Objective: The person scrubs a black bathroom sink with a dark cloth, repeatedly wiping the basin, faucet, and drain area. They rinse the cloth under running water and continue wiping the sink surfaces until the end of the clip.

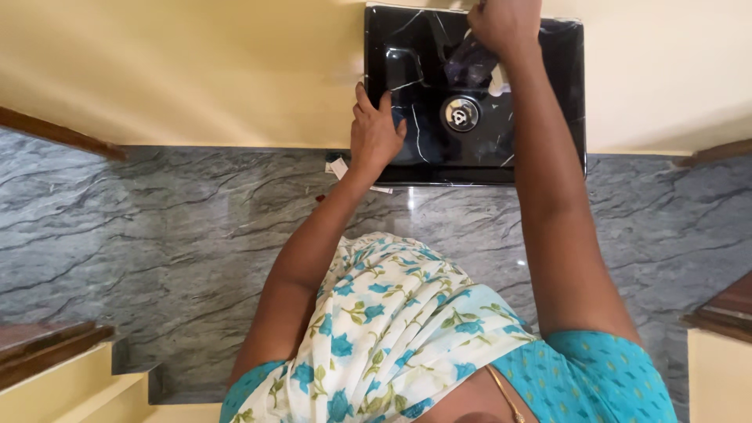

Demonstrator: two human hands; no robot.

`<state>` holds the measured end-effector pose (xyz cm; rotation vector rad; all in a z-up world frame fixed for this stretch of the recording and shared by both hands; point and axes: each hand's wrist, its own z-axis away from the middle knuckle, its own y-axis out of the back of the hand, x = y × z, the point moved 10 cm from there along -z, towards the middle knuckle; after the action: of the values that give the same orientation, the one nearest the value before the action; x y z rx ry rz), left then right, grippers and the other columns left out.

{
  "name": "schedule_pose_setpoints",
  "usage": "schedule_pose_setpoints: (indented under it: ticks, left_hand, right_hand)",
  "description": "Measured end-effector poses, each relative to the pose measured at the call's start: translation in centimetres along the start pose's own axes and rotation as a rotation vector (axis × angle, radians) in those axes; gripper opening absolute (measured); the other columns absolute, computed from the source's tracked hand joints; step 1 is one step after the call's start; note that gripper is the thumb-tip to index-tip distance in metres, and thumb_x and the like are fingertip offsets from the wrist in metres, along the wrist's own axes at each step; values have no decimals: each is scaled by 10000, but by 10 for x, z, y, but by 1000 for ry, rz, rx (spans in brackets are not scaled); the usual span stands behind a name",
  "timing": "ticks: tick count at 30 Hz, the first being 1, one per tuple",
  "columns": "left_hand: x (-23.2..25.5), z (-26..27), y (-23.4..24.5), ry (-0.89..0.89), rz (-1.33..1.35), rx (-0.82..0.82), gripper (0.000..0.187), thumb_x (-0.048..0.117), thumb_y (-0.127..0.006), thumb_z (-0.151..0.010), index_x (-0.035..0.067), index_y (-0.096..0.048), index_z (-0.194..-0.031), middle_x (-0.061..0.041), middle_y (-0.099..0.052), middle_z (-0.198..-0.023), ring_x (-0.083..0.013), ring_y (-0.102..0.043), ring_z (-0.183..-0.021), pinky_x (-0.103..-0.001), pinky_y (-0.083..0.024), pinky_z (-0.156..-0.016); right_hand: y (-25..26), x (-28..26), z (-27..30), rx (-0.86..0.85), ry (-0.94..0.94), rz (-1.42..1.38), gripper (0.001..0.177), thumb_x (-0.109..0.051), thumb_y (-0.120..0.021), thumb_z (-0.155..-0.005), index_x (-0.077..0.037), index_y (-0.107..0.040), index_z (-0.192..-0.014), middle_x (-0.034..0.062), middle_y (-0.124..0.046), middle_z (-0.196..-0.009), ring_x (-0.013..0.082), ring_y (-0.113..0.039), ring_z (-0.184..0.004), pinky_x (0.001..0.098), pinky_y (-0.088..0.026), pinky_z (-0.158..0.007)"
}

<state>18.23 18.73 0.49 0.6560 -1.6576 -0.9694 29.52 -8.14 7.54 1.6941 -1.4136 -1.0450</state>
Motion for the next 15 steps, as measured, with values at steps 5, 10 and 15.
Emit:
schedule_pose_setpoints:
  ticks: [5, 10, 15]
  left_hand:
    - [0, 4, 1, -11, 5, 2, 716, 323, -771, -870, 34, -479, -1456, -390, -196, -1533, -509, -518, -1211, -514, -534, -937]
    - [1, -2, 1, -5, -4, -9, 724, 325, -782, -850, 24, -483, -1438, -401, -189, -1523, -521, -507, -1222, -512, -540, -924]
    - [0, 0, -1, -12, -7, 7, 707, 320, -776, -868, 14, -492, -1439, -397, -213, -1516, -511, -526, -1198, -506, -550, -924]
  right_hand:
    - [19, -12, 32, 318, 108, 133, 108, -155, -690, -840, -72, -743, -884, 148, -712, -796, 390, -684, -713, 473, -536, -581]
    - [-30, 46, -19, 62, -175, 172, 238, -233, -663, -888, -24, -725, -794, 228, -702, -745, 430, -673, -675, 525, -548, -621]
    - [-37, 47, -22, -23, -71, -44, 232, -199, -617, -981, -4, -726, -918, 261, -699, -844, 483, -667, -743, 572, -525, -683]
